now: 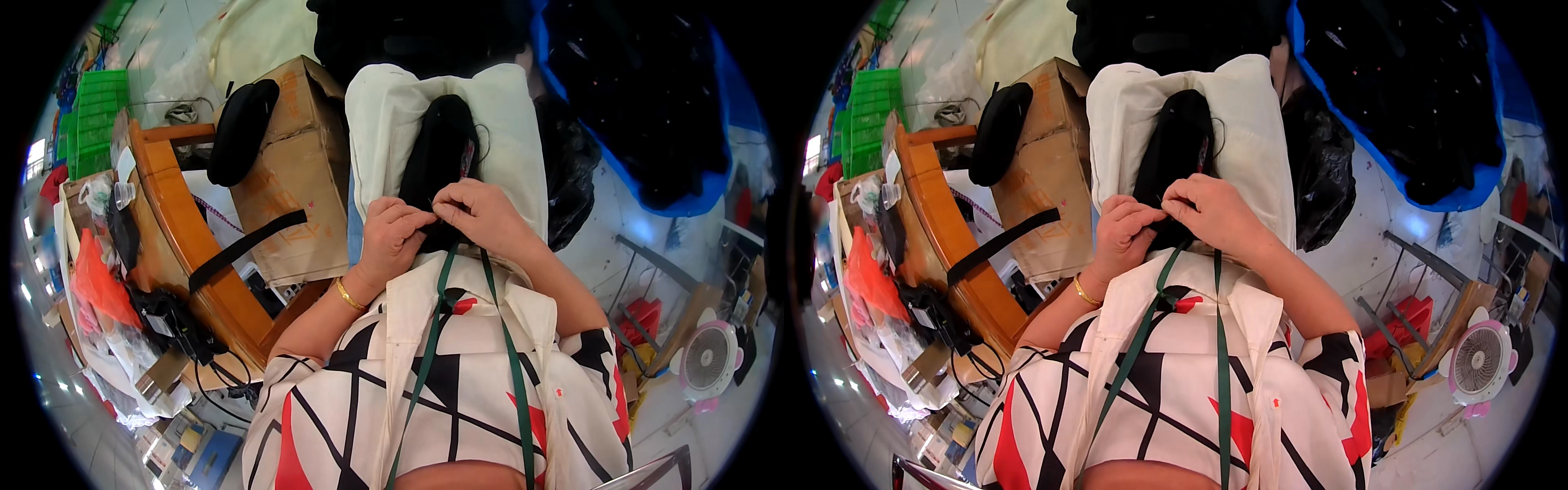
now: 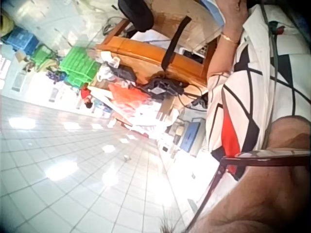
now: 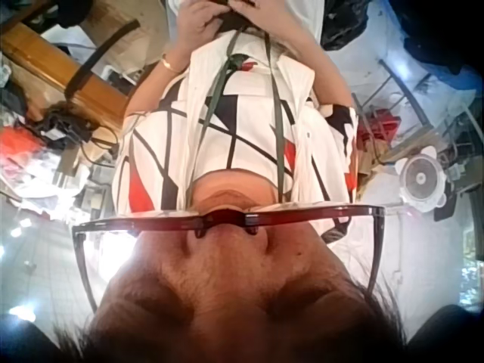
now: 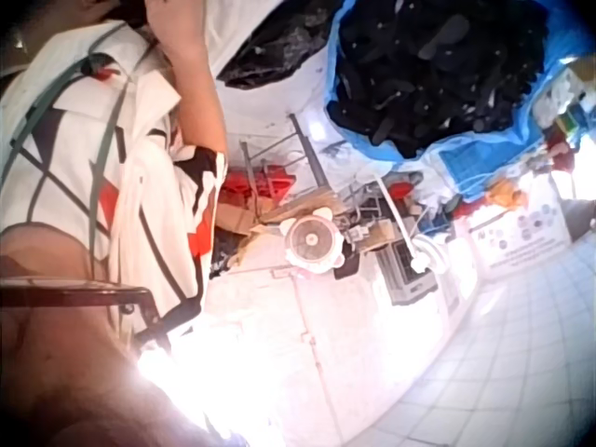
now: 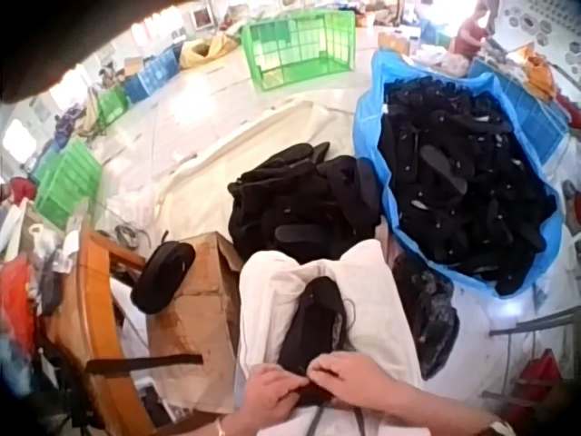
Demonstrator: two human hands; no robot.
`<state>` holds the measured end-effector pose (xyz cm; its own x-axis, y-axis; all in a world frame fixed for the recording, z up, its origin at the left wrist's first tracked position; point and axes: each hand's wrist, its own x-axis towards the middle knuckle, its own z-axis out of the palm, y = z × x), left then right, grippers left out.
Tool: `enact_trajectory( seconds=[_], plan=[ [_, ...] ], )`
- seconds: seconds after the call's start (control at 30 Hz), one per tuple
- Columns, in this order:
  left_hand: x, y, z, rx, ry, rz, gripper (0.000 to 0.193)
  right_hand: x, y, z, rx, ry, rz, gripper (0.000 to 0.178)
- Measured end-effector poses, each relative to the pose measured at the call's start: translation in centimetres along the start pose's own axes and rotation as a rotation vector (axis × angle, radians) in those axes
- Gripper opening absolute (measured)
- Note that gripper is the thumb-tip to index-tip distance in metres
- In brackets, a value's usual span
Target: The person sits on the floor in a workshop environment and hand-sews a black shoe sole using a needle and thread. They repeatedly insert the needle into the sole and pull the thread through to stitch the material, working on the shoe resting on their lap.
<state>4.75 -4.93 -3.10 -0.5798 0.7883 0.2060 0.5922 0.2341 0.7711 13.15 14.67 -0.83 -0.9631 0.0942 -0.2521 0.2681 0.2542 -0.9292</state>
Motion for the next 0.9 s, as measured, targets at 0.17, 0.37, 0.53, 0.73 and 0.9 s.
enact_trajectory(
  seconds=[0.17, 0.37, 0.53, 0.73, 0.9],
  plan=[
    [-0.3, -0.3, 0.4, 0.0, 0.004, 0.02, 0.033, 0.7, 0.3, 2.3, -0.131, 0.191, -0.171, 0.009],
    [0.7, 0.4, -0.1, 0.02, -0.055, 0.057, 0.03, 3.1, -0.7, 2.3, 0.099, 0.372, -0.206, 0.015],
    [1.3, 0.0, -0.4, 0.001, -0.106, 0.035, 0.027, 1.2, -2.3, -2.9, 0.746, 0.075, 0.348, 0.022],
    [1.3, 0.1, -1.1, -0.043, -0.162, 0.014, 0.023, -1.9, -4.7, -16.0, 1.127, 0.76, -0.338, 0.024],
    [2.4, 0.4, -1.4, -0.082, -0.259, -0.012, 0.019, -5.5, -5.2, -20.8, 0.674, 1.344, -0.678, 0.022]
  ],
)
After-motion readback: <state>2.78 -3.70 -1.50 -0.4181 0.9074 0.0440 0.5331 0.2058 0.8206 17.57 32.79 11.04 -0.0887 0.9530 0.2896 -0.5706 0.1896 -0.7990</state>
